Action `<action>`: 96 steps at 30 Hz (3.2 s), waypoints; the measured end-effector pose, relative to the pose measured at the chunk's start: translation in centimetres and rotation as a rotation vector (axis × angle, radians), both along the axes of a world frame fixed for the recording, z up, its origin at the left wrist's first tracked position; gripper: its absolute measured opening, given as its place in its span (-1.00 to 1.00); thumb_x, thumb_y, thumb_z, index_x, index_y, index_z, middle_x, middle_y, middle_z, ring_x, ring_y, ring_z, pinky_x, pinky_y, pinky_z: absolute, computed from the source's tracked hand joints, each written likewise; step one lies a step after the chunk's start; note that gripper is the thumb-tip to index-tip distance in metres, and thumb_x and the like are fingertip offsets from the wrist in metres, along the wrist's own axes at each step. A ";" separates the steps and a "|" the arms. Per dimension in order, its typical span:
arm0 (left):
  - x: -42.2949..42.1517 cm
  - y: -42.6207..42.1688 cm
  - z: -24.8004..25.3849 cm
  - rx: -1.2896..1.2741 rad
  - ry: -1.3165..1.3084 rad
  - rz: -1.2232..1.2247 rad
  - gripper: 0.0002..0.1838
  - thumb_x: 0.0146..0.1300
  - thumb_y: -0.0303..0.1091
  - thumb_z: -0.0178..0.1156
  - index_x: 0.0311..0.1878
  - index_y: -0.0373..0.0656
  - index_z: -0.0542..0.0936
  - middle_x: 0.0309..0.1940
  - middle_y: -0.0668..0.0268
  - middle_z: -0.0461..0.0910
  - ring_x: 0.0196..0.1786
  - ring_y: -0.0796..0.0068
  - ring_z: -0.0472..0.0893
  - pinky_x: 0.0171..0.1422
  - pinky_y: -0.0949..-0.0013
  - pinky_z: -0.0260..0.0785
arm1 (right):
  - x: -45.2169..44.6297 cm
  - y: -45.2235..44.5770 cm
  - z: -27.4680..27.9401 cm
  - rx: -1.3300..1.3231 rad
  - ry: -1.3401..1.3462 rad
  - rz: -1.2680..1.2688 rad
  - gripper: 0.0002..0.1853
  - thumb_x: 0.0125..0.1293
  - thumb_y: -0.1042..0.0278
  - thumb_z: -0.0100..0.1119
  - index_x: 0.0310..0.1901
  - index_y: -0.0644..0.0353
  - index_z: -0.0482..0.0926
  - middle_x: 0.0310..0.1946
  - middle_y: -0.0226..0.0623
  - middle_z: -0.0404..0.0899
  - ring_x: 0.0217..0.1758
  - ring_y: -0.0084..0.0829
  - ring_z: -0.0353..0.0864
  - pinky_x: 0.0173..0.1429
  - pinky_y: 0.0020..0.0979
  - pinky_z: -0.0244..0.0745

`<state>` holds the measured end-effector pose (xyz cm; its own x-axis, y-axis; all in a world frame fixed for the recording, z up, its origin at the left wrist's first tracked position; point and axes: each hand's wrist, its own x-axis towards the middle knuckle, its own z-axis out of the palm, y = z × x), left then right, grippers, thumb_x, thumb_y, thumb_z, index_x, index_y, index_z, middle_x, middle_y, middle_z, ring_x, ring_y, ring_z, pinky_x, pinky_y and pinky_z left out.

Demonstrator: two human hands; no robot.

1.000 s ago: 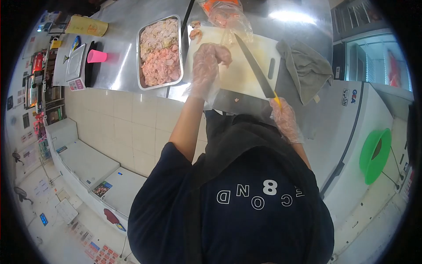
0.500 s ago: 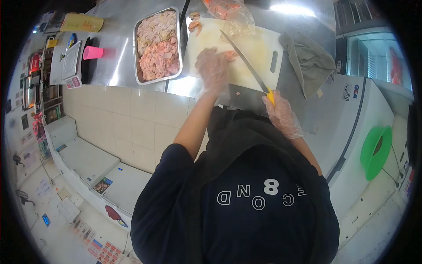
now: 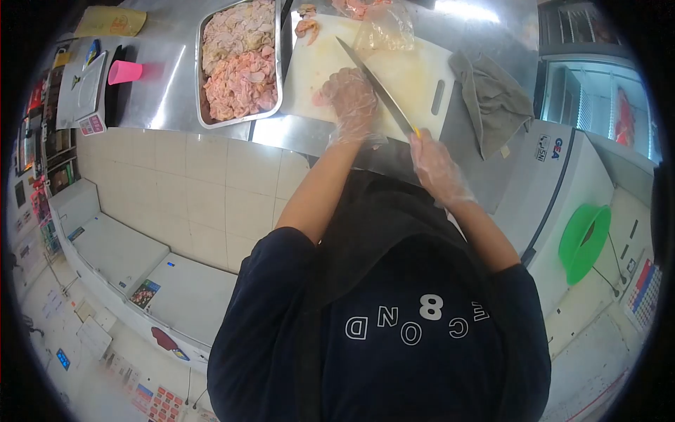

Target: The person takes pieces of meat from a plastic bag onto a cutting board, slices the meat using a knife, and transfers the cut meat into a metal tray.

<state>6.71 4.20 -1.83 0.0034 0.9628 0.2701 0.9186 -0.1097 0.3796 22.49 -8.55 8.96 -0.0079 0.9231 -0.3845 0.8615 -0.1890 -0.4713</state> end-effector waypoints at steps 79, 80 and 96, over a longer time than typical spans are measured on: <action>-3.8 -4.0 -0.1 0.065 -0.133 0.026 -0.75 0.42 -0.21 0.11 -0.13 -0.20 0.64 -0.14 0.10 0.62 0.02 0.04 0.55 0.14 -0.06 0.26 | -2.7 -2.9 1.9 -0.103 0.087 -0.079 -0.60 0.68 -0.02 -0.11 -0.02 0.20 0.48 -0.34 0.23 0.67 -0.19 0.37 0.66 -0.13 0.26 0.52; -3.8 -4.2 -0.5 0.044 -0.136 0.030 -0.75 0.42 -0.21 0.11 -0.13 -0.20 0.64 -0.14 0.10 0.62 0.02 0.04 0.55 0.14 -0.06 0.26 | -2.9 -3.2 1.8 -0.124 0.083 -0.077 -0.60 0.68 -0.02 -0.11 -0.02 0.20 0.48 -0.34 0.23 0.67 -0.19 0.37 0.66 -0.13 0.26 0.52; -3.7 -3.8 -0.5 0.011 0.089 -0.003 -0.78 0.30 -0.24 0.21 -0.12 -0.17 0.64 -0.11 0.19 0.62 0.04 0.13 0.57 0.14 -0.01 0.32 | -5.6 1.5 -4.6 0.269 -0.015 0.309 -0.77 0.59 0.35 -0.11 0.11 0.20 0.49 0.04 0.04 0.56 0.07 0.05 0.65 0.19 -0.05 0.59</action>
<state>3.01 0.43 -2.34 0.0312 0.9596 0.2795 0.9482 -0.1168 0.2953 16.92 -7.07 4.37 -0.2963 0.9460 -0.1319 0.8658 0.2077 -0.4552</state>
